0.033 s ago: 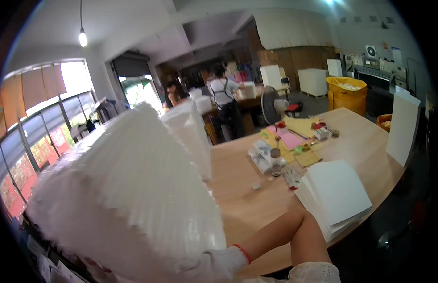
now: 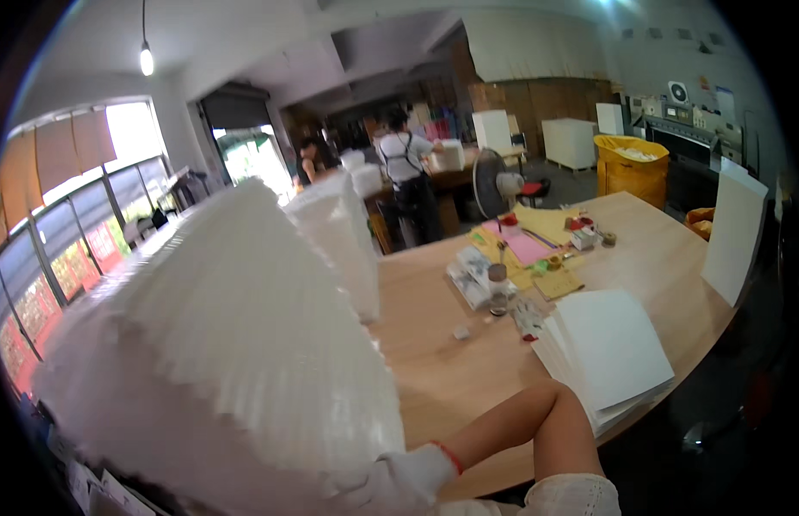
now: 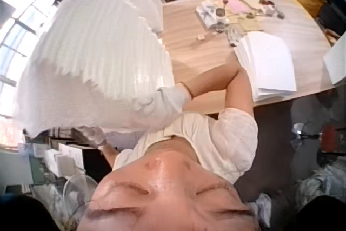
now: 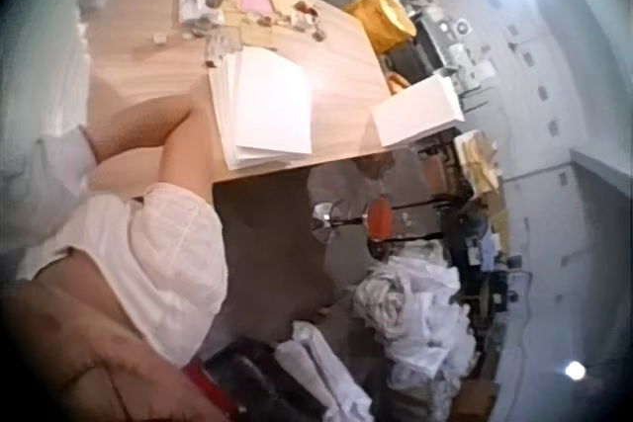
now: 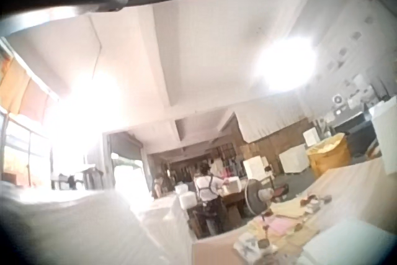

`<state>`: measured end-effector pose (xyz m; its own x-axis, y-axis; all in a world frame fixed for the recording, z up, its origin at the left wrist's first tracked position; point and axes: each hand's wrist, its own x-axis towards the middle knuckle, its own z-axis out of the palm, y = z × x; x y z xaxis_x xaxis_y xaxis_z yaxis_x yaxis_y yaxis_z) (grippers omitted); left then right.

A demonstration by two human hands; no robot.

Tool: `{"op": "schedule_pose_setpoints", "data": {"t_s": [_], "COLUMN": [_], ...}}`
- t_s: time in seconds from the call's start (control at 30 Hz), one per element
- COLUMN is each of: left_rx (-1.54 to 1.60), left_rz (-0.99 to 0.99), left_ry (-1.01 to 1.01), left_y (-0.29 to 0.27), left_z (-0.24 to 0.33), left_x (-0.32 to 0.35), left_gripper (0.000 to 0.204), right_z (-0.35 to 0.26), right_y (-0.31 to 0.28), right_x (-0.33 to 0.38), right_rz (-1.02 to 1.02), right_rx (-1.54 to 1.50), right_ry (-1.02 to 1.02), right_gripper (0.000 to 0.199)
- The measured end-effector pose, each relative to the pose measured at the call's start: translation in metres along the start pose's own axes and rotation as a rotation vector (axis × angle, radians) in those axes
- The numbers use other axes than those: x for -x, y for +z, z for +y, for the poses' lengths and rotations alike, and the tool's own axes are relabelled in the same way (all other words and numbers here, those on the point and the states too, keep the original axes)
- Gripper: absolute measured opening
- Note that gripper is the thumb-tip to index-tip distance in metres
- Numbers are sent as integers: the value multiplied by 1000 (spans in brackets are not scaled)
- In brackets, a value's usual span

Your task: The person repeatedly picks up white rectangular boards from a stack on the table and places them into clear plastic bags. The person then seals the bags and stacks them on the table. The task is performed continuously throughout the video.

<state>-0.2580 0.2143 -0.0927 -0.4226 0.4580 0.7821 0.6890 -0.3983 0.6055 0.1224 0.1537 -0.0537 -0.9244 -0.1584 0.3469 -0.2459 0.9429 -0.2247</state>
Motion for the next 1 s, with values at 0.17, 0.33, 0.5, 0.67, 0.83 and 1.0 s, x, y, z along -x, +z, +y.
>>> {"op": "schedule_pose_setpoints", "data": {"t_s": [0.17,0.33,0.5,0.67,0.83,1.0], "left_rx": [142,210,114,28,-3,-20], "left_rz": [-488,-763,-748,-672,-627,-590], "left_ry": [-193,-320,-452,-540,-618,-667], "left_y": [123,238,289,313,324,321], "left_z": [69,124,125,117,104,92], "left_x": [115,164,179,187,197,204], "left_gripper": [24,25,27,28,29,30], "right_z": [95,228,328,386,429,432], "right_y": [27,38,28,63,75,61], "right_x": [155,359,464,522,552,544], "right_rz": [-118,491,290,716,464,289], "right_rx": [69,136,293,466,490,469], "right_ry": [708,1597,2203,2597,2756,2774], "right_gripper": [37,45,47,43,37,41]}}
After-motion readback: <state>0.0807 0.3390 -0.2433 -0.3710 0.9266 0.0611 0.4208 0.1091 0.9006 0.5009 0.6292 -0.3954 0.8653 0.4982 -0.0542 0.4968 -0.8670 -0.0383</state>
